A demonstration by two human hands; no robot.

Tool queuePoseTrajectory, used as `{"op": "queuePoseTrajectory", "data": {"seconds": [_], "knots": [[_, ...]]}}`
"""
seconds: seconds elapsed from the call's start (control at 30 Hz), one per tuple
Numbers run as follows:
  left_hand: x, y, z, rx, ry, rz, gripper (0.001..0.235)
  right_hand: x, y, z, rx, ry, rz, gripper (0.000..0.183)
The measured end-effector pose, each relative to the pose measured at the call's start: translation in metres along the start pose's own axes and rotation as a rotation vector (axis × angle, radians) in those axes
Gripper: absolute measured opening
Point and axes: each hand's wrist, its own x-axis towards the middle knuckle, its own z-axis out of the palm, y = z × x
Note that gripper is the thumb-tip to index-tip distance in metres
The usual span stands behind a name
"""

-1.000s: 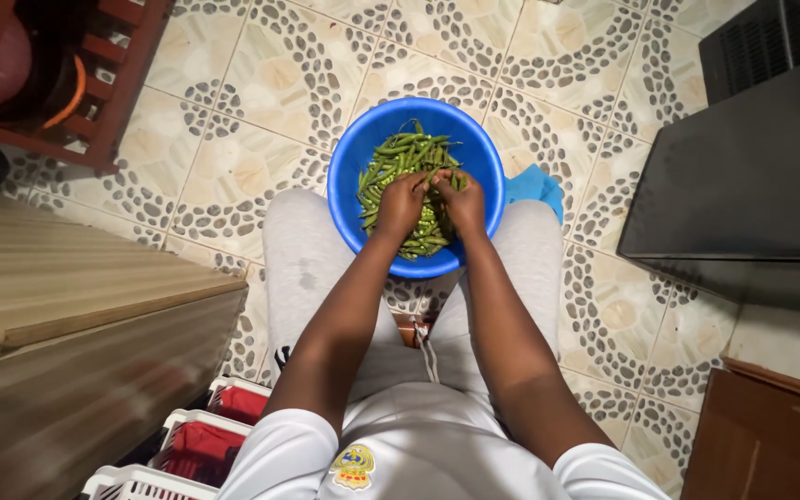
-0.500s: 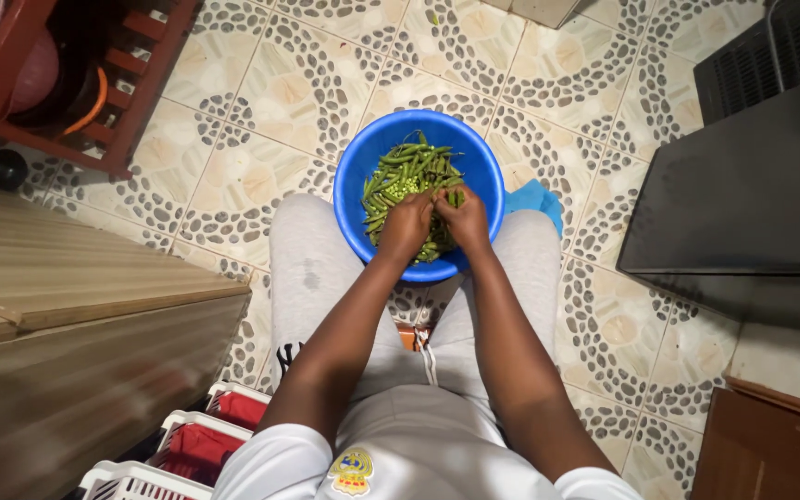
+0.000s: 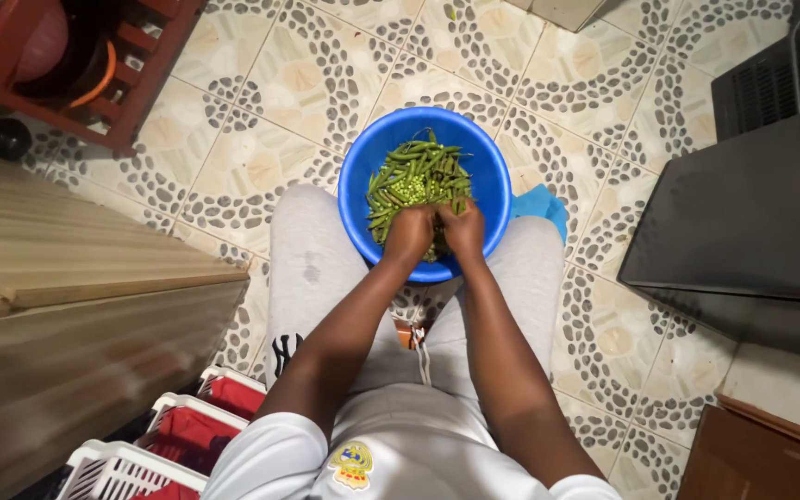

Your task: Sorting and cleaning green beans in a blue bowl while sitting on the floor

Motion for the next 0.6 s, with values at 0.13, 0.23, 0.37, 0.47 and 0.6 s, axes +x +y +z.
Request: {"op": "queuePoseTrajectory", "data": {"seconds": [0.13, 0.23, 0.37, 0.47, 0.6], "knots": [[0.003, 0.0, -0.004, -0.038, -0.015, -0.019, 0.027, -0.004, -0.011, 0.003, -0.006, -0.019, 0.004, 0.025], [0.004, 0.003, -0.01, -0.058, -0.092, -0.118, 0.025, -0.008, -0.016, 0.001, -0.04, -0.045, 0.027, 0.028], [0.01, -0.003, -0.016, -0.692, -0.083, -0.38, 0.018, -0.011, -0.022, 0.001, 0.279, -0.044, 0.189, 0.008], [0.014, -0.023, 0.007, -1.023, -0.08, -0.551, 0.023, -0.019, -0.03, 0.002, 0.524, -0.064, 0.31, 0.005], [0.018, -0.038, 0.028, -1.172, -0.077, -0.6, 0.037, -0.023, -0.037, -0.002, 0.563, -0.077, 0.245, 0.003]]}}
